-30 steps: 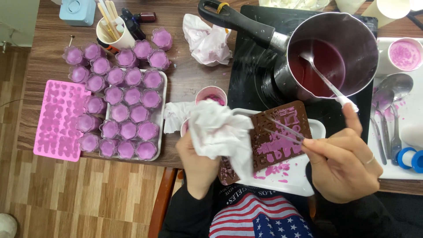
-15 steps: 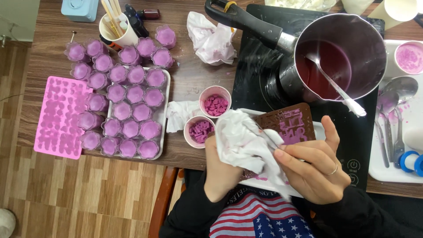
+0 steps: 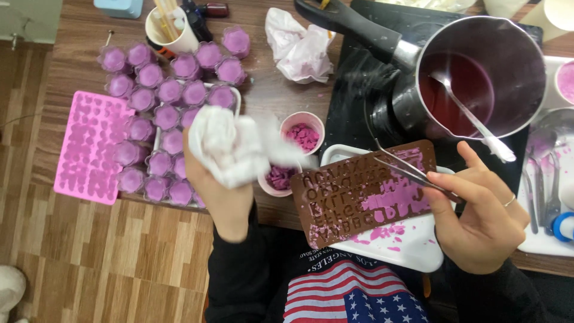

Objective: Remove small purple wax shapes from a brown silicone alphabet and number mold using tweezers.

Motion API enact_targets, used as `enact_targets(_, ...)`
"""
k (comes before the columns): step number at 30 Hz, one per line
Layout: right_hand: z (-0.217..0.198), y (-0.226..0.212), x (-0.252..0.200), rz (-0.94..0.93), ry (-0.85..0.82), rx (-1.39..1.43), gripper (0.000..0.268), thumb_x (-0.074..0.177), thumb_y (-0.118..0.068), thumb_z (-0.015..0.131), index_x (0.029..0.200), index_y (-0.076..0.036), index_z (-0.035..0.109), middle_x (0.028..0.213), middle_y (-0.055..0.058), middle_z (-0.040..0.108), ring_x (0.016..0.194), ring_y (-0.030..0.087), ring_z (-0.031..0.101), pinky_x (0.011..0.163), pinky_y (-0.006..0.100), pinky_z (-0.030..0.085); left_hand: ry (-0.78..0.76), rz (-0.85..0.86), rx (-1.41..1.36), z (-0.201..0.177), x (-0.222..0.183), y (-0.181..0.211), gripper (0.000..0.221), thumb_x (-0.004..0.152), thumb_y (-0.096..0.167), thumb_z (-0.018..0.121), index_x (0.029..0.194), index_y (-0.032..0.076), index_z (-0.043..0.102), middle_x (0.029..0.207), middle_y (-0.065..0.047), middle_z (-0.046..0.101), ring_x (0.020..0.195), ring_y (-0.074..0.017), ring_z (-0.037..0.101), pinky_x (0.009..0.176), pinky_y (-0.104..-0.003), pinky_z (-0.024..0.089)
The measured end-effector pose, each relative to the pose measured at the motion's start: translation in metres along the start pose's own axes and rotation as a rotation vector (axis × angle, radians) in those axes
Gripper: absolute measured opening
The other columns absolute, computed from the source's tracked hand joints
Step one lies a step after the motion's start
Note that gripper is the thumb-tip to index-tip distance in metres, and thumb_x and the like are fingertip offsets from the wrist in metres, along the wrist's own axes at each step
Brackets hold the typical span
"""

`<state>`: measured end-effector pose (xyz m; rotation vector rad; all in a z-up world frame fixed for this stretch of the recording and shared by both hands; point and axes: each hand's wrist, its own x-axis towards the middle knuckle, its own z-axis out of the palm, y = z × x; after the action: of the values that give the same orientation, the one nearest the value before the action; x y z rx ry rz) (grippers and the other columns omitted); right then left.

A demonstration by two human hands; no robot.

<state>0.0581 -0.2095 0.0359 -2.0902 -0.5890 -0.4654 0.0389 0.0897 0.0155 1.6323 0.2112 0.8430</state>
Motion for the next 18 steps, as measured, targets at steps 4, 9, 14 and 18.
enact_targets(4, 0.004, 0.005, -0.002, 0.062, 0.01, 0.053, 0.016, 0.083, 0.011, 0.078, 0.096, 0.006, 0.07, 0.083, 0.012, 0.069, 0.077, 0.017, 0.068, 0.118, 0.058, 0.056, -0.022, 0.054, 0.216, -0.001, 0.023, -0.013, 0.043, 0.089, 0.004, 0.074, 0.13, -0.001, 0.063, 0.12, -0.007, 0.068, 0.113, -0.0165, 0.067, 0.101, -0.031, 0.053)
enact_targets(9, 0.007, 0.011, -0.01, 0.041, -0.027, 0.098, 0.016, 0.092, 0.011, 0.077, 0.105, 0.005, 0.07, 0.091, 0.012, 0.07, 0.083, 0.017, 0.07, 0.114, 0.05, 0.058, -0.1, 0.009, 0.476, -0.002, 0.024, -0.057, 0.04, 0.089, -0.004, 0.06, 0.128, -0.002, 0.067, 0.128, -0.017, 0.072, 0.118, -0.029, 0.072, 0.102, -0.035, 0.054)
enact_targets(14, 0.011, 0.011, -0.006, 0.062, -0.034, 0.095, 0.016, 0.089, 0.011, 0.077, 0.103, 0.005, 0.07, 0.092, 0.013, 0.07, 0.083, 0.017, 0.069, 0.11, 0.049, 0.059, -0.259, 0.013, 0.526, -0.001, 0.022, -0.082, 0.053, 0.087, -0.009, 0.046, 0.138, -0.003, 0.059, 0.144, -0.026, 0.06, 0.13, -0.0417, 0.061, 0.11, -0.042, 0.048)
enact_targets(18, 0.009, 0.008, -0.001, 0.16, -0.07, 0.13, 0.016, 0.086, 0.012, 0.074, 0.099, 0.005, 0.069, 0.094, 0.012, 0.068, 0.089, 0.018, 0.068, 0.108, 0.048, 0.061, -0.383, 0.061, 0.523, 0.004, 0.027, -0.068, 0.057, 0.099, -0.001, 0.05, 0.156, -0.003, 0.041, 0.156, -0.03, 0.047, 0.143, -0.0469, 0.049, 0.116, -0.047, 0.042)
